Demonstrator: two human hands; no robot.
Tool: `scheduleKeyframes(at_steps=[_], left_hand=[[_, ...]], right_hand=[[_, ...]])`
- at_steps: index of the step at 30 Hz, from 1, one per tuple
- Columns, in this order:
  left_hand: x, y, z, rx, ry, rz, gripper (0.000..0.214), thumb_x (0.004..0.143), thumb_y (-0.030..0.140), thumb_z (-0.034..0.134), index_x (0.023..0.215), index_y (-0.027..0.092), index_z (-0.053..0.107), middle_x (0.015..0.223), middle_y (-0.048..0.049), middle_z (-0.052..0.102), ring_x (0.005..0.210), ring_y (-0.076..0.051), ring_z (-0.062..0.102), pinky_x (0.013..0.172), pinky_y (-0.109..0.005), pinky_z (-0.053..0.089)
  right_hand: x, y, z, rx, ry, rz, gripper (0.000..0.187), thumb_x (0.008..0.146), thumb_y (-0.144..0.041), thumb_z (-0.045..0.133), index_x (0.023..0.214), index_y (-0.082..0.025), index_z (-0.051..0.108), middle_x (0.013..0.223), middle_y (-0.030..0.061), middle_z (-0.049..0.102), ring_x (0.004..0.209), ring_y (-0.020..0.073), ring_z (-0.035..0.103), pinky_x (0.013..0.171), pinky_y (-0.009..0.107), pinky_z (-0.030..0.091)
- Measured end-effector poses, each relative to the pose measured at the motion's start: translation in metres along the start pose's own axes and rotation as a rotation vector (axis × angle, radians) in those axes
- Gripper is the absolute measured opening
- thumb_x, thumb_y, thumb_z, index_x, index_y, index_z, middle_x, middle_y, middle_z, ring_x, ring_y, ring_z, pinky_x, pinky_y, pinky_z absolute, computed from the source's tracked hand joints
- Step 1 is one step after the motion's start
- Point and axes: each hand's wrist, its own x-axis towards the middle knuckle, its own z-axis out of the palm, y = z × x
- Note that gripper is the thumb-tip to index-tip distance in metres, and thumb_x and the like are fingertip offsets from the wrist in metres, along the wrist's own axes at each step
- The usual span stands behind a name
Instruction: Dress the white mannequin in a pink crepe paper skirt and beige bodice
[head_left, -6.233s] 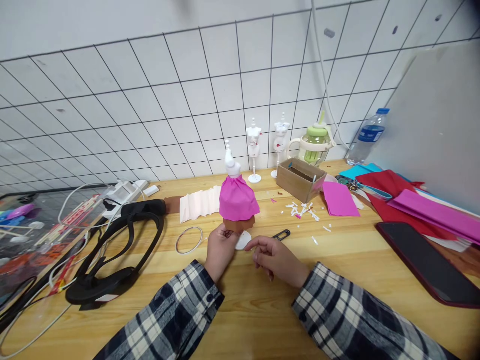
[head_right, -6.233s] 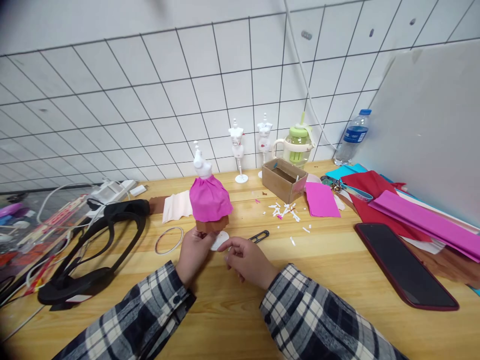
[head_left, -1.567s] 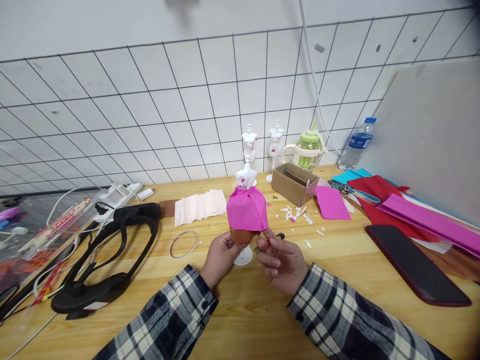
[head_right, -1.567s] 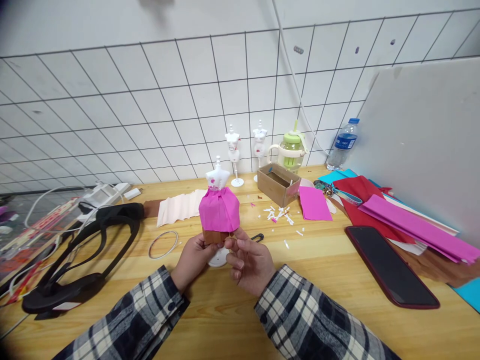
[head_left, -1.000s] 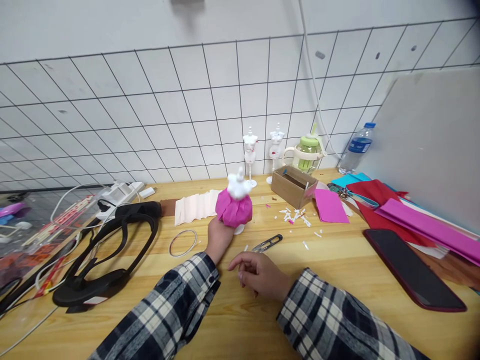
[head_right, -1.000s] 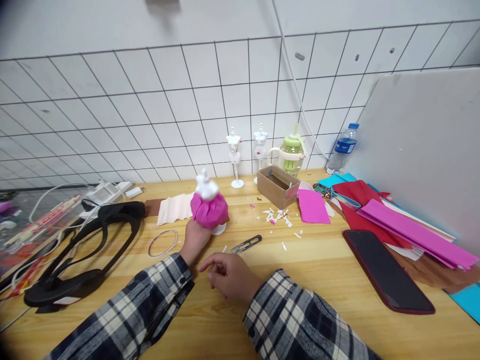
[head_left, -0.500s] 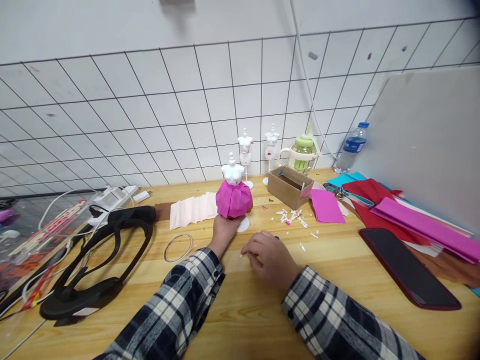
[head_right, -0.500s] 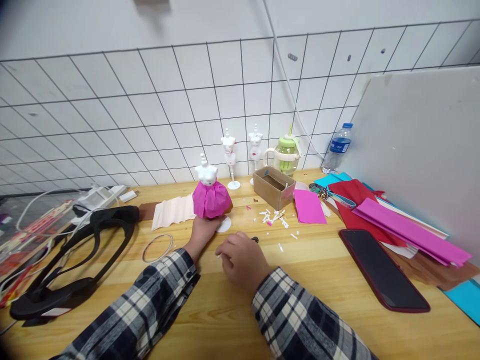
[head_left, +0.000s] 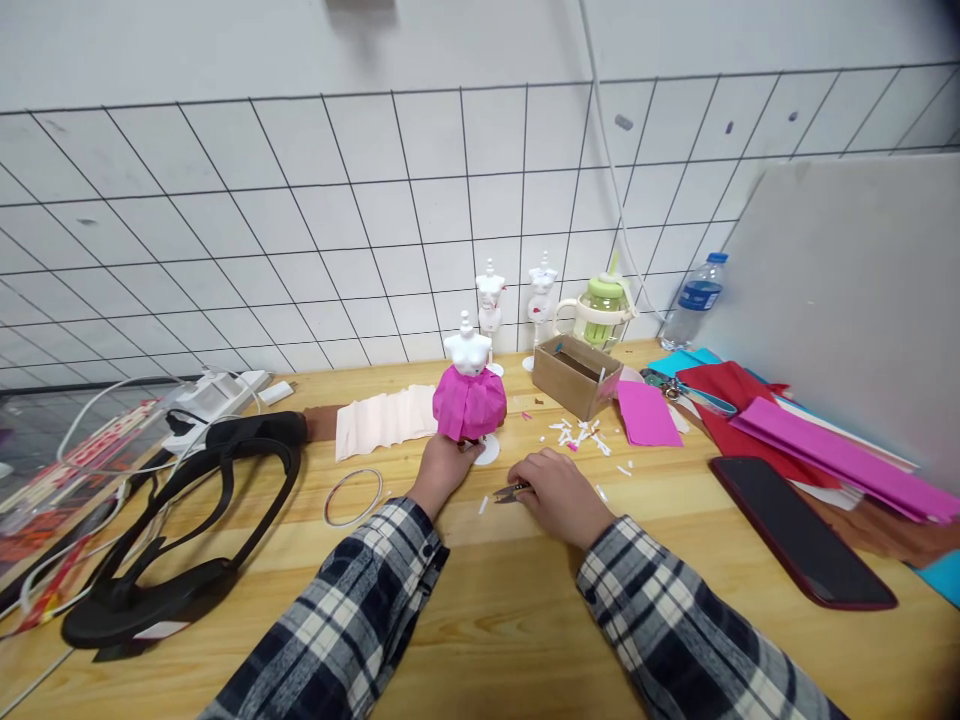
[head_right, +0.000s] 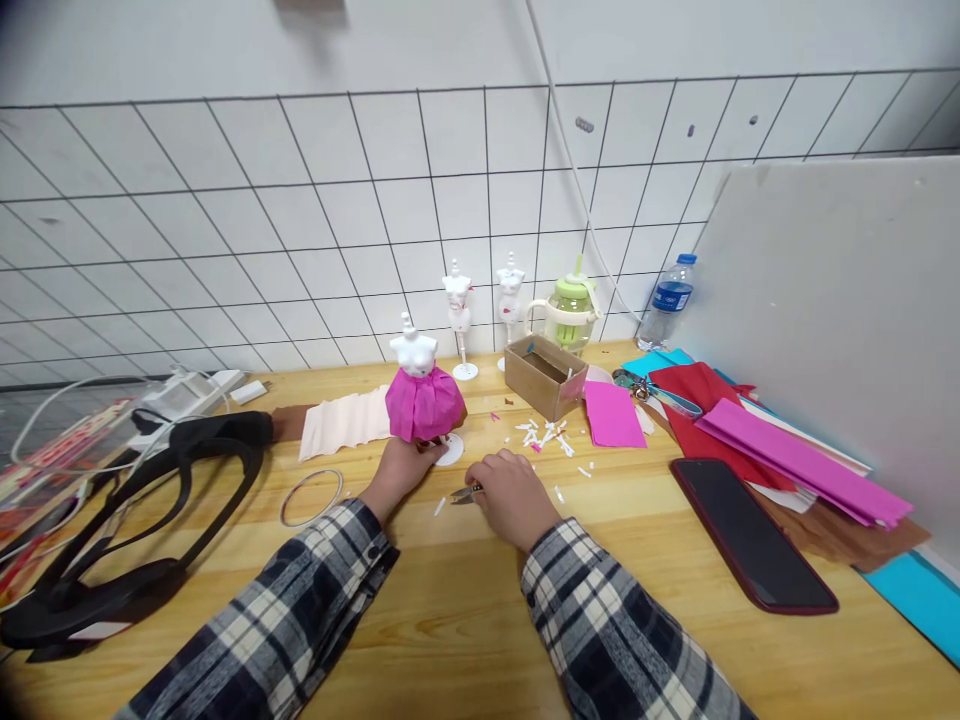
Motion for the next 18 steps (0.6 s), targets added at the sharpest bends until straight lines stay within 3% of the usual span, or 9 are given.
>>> scheduleKeyframes(at_steps=[2, 5, 8, 11, 13, 16, 18], left_hand=[[0.000, 0.001, 0.001, 0.036, -0.016, 0.015, 0.021, 0.076, 0.034, 0.070, 0.084, 0.014, 0.072, 0.074, -0.0056, 0.072, 0.066, -0.018, 0.064, 0.059, -0.025, 0.041], [-0.005, 0.005, -0.005, 0.091, -0.050, 0.066, 0.021, 0.079, 0.033, 0.066, 0.088, 0.014, 0.073, 0.077, -0.0067, 0.073, 0.069, -0.019, 0.065, 0.062, -0.026, 0.044], [-0.017, 0.009, -0.022, 0.133, -0.094, 0.182, 0.026, 0.080, 0.025, 0.065, 0.104, 0.019, 0.072, 0.098, -0.0078, 0.074, 0.088, -0.022, 0.067, 0.077, -0.028, 0.048], [-0.036, 0.004, -0.048, 0.183, -0.110, 0.287, 0.030, 0.083, 0.024, 0.059, 0.110, 0.023, 0.071, 0.113, -0.0075, 0.071, 0.106, -0.025, 0.062, 0.094, -0.033, 0.044], [-0.048, -0.007, -0.066, 0.218, -0.103, 0.308, 0.030, 0.088, 0.026, 0.052, 0.111, 0.023, 0.071, 0.114, -0.0084, 0.070, 0.109, -0.026, 0.060, 0.098, -0.037, 0.042], [-0.058, -0.031, -0.089, 0.387, -0.076, 0.342, 0.032, 0.091, 0.029, 0.045, 0.107, 0.024, 0.072, 0.109, -0.0072, 0.071, 0.104, -0.026, 0.061, 0.096, -0.039, 0.045], [-0.058, -0.046, -0.100, 0.504, -0.029, 0.315, 0.031, 0.091, 0.030, 0.046, 0.106, 0.022, 0.072, 0.111, -0.0076, 0.071, 0.105, -0.027, 0.061, 0.097, -0.038, 0.045]], right_hand=[[0.001, 0.005, -0.001, -0.004, 0.007, 0.024, 0.022, 0.086, -0.019, 0.061, 0.107, -0.021, 0.067, 0.094, 0.0054, 0.068, 0.093, 0.0212, 0.055, 0.082, 0.033, 0.038], [0.001, 0.007, -0.007, -0.024, 0.031, 0.051, 0.015, 0.090, -0.022, 0.057, 0.093, -0.020, 0.071, 0.088, 0.0079, 0.066, 0.092, 0.0237, 0.055, 0.085, 0.037, 0.037], [-0.003, -0.006, -0.012, 0.076, 0.079, 0.016, 0.025, 0.096, -0.030, 0.047, 0.094, -0.018, 0.069, 0.091, 0.0090, 0.064, 0.091, 0.0221, 0.055, 0.084, 0.036, 0.039], [-0.014, -0.035, -0.006, 0.625, 0.009, -0.114, 0.041, 0.098, -0.045, 0.039, 0.090, -0.017, 0.066, 0.083, 0.0062, 0.063, 0.078, 0.0171, 0.055, 0.074, 0.031, 0.044], [-0.020, -0.055, 0.006, 1.082, -0.238, -0.088, 0.051, 0.095, -0.057, 0.037, 0.094, -0.017, 0.068, 0.090, 0.0061, 0.067, 0.075, 0.0151, 0.058, 0.073, 0.030, 0.047], [-0.022, -0.070, 0.025, 1.485, -0.502, 0.144, 0.050, 0.082, -0.061, 0.061, 0.106, -0.019, 0.068, 0.115, 0.0085, 0.068, 0.102, 0.0194, 0.062, 0.090, 0.034, 0.047], [-0.016, -0.064, 0.032, 1.649, -0.465, 0.420, 0.047, 0.075, -0.057, 0.071, 0.105, -0.020, 0.067, 0.123, 0.0088, 0.066, 0.118, 0.0210, 0.057, 0.095, 0.035, 0.047]])
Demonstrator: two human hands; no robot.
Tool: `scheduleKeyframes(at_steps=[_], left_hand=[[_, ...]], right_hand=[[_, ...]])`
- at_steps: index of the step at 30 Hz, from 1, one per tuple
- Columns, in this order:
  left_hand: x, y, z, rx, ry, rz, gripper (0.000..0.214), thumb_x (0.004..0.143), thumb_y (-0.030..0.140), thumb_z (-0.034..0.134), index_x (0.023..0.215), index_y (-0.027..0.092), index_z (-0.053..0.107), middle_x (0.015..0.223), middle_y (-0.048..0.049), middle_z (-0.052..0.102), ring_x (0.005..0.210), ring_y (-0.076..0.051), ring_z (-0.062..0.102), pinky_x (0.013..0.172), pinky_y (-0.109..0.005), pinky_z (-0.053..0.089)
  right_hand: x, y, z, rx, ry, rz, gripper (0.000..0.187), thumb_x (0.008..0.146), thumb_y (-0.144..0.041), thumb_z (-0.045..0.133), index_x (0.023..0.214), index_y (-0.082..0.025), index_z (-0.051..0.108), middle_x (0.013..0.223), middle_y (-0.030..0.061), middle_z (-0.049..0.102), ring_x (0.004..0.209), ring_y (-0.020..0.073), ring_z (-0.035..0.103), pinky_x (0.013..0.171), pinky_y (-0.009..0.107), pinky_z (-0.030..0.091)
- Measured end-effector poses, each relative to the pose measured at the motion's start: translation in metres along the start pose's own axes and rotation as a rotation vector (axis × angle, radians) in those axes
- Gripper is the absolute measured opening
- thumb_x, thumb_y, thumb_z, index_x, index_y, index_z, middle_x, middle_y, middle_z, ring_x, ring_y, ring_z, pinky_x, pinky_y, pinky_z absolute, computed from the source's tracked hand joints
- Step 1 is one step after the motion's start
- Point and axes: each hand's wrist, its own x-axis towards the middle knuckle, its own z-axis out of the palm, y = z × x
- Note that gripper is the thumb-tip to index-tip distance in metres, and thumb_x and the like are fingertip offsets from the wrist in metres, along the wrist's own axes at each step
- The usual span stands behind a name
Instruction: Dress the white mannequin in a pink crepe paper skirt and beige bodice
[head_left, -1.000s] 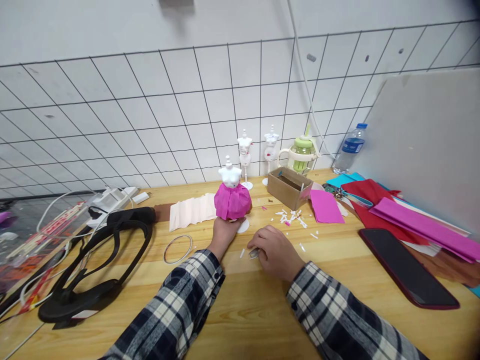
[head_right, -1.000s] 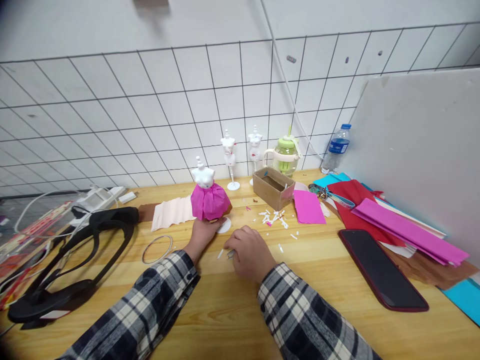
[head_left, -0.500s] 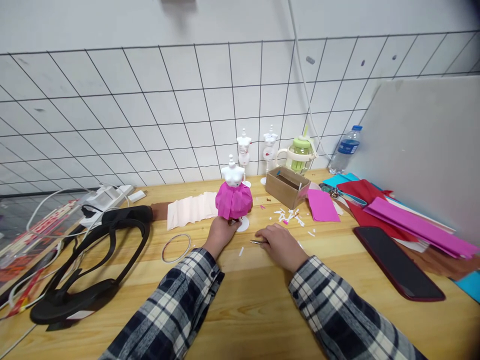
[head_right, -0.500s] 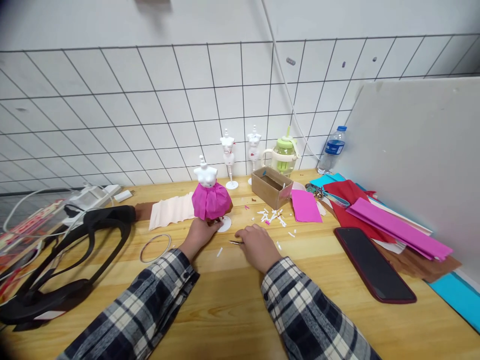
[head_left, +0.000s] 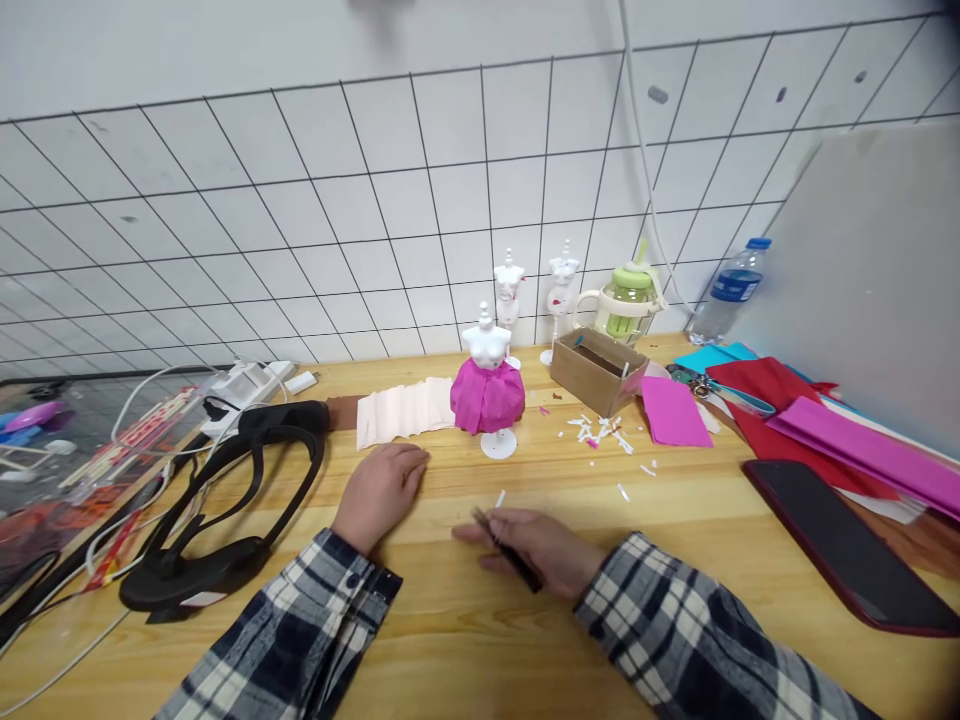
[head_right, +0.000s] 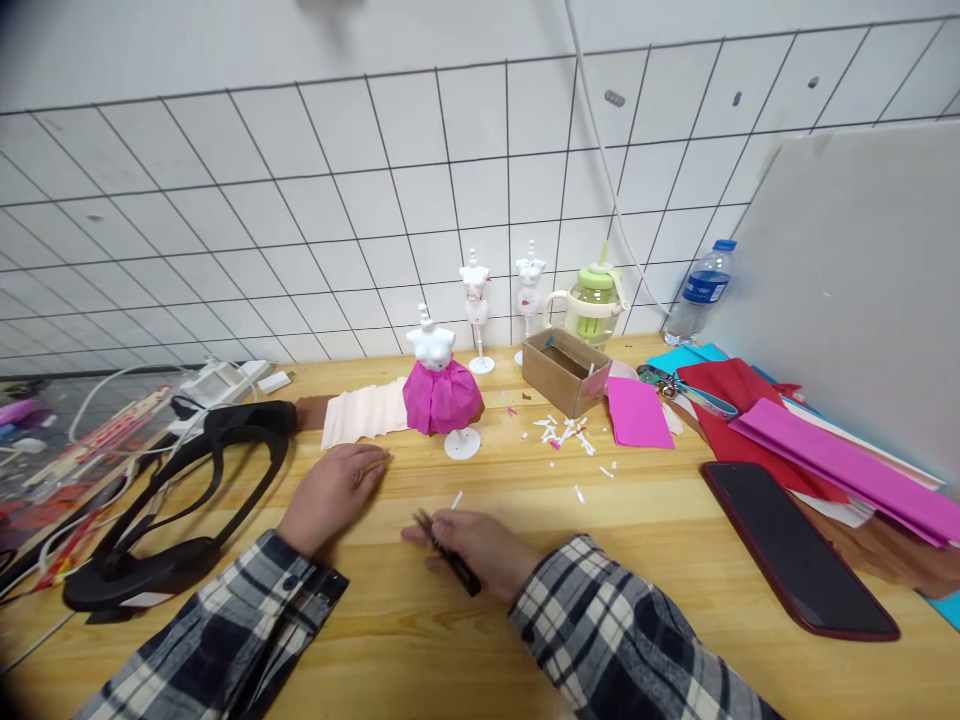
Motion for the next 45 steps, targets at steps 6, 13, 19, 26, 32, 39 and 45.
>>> scheduleKeyframes(at_steps=[6, 13, 19, 26, 32, 39, 45], left_hand=[[0.002, -0.027, 0.006, 0.111, 0.018, -0.138, 0.033, 0.090, 0.034, 0.047, 0.110, 0.020, 0.069, 0.114, -0.0107, 0.069, 0.105, -0.030, 0.061, 0.092, -0.042, 0.046], [0.001, -0.029, 0.008, 0.134, 0.045, -0.192, 0.040, 0.092, 0.040, 0.047, 0.123, 0.019, 0.061, 0.127, -0.0132, 0.061, 0.115, -0.030, 0.056, 0.097, -0.040, 0.043], [0.000, -0.025, 0.012, 0.129, 0.040, -0.185, 0.041, 0.091, 0.046, 0.047, 0.118, 0.020, 0.063, 0.120, -0.0122, 0.064, 0.112, -0.030, 0.058, 0.097, -0.040, 0.043], [0.008, -0.028, 0.018, 0.104, 0.132, -0.206, 0.054, 0.094, 0.042, 0.042, 0.139, 0.012, 0.045, 0.140, -0.0175, 0.051, 0.131, -0.031, 0.044, 0.108, -0.042, 0.034], [0.025, -0.049, 0.010, 0.054, 0.327, -0.371, 0.057, 0.091, 0.040, 0.046, 0.141, 0.013, 0.041, 0.139, -0.0181, 0.050, 0.128, -0.035, 0.044, 0.107, -0.046, 0.033], [0.027, -0.077, 0.018, -0.152, 0.264, -0.512, 0.037, 0.076, 0.036, 0.061, 0.106, 0.016, 0.069, 0.097, -0.0145, 0.071, 0.096, -0.033, 0.064, 0.090, -0.042, 0.047], [0.022, -0.077, 0.015, -0.385, 0.620, -0.633, 0.033, 0.085, 0.030, 0.044, 0.111, 0.015, 0.057, 0.105, -0.0096, 0.065, 0.094, -0.023, 0.062, 0.085, -0.035, 0.050]], right_hand=[[0.010, -0.025, -0.062, 0.069, 0.553, -0.305, 0.026, 0.076, -0.042, 0.068, 0.090, -0.020, 0.066, 0.112, 0.0116, 0.071, 0.110, 0.0276, 0.064, 0.094, 0.046, 0.050], [-0.008, -0.048, -0.088, 0.107, 0.642, -0.519, 0.023, 0.083, -0.045, 0.060, 0.095, -0.025, 0.058, 0.132, 0.0066, 0.061, 0.113, 0.0239, 0.063, 0.098, 0.043, 0.048], [-0.003, -0.031, -0.051, 0.071, 0.220, -0.275, 0.023, 0.083, -0.040, 0.061, 0.075, -0.020, 0.058, 0.122, 0.0135, 0.068, 0.121, 0.0265, 0.058, 0.097, 0.047, 0.047], [0.008, -0.037, -0.097, -0.035, 0.748, -0.578, 0.038, 0.080, -0.050, 0.060, 0.107, -0.025, 0.066, 0.138, 0.0027, 0.056, 0.136, 0.0206, 0.041, 0.109, 0.038, 0.036], [0.010, -0.029, -0.094, -0.231, 0.757, -0.593, 0.043, 0.080, -0.054, 0.059, 0.106, -0.021, 0.070, 0.115, 0.0047, 0.069, 0.112, 0.0227, 0.056, 0.098, 0.037, 0.040], [0.014, -0.029, -0.100, -0.379, 0.741, -0.550, 0.042, 0.082, -0.056, 0.056, 0.097, -0.020, 0.071, 0.095, 0.0049, 0.069, 0.094, 0.0219, 0.058, 0.085, 0.034, 0.042], [0.015, -0.031, -0.106, -0.400, 0.751, -0.543, 0.040, 0.081, -0.056, 0.057, 0.091, -0.019, 0.070, 0.087, 0.0045, 0.067, 0.085, 0.0200, 0.058, 0.077, 0.032, 0.046]])
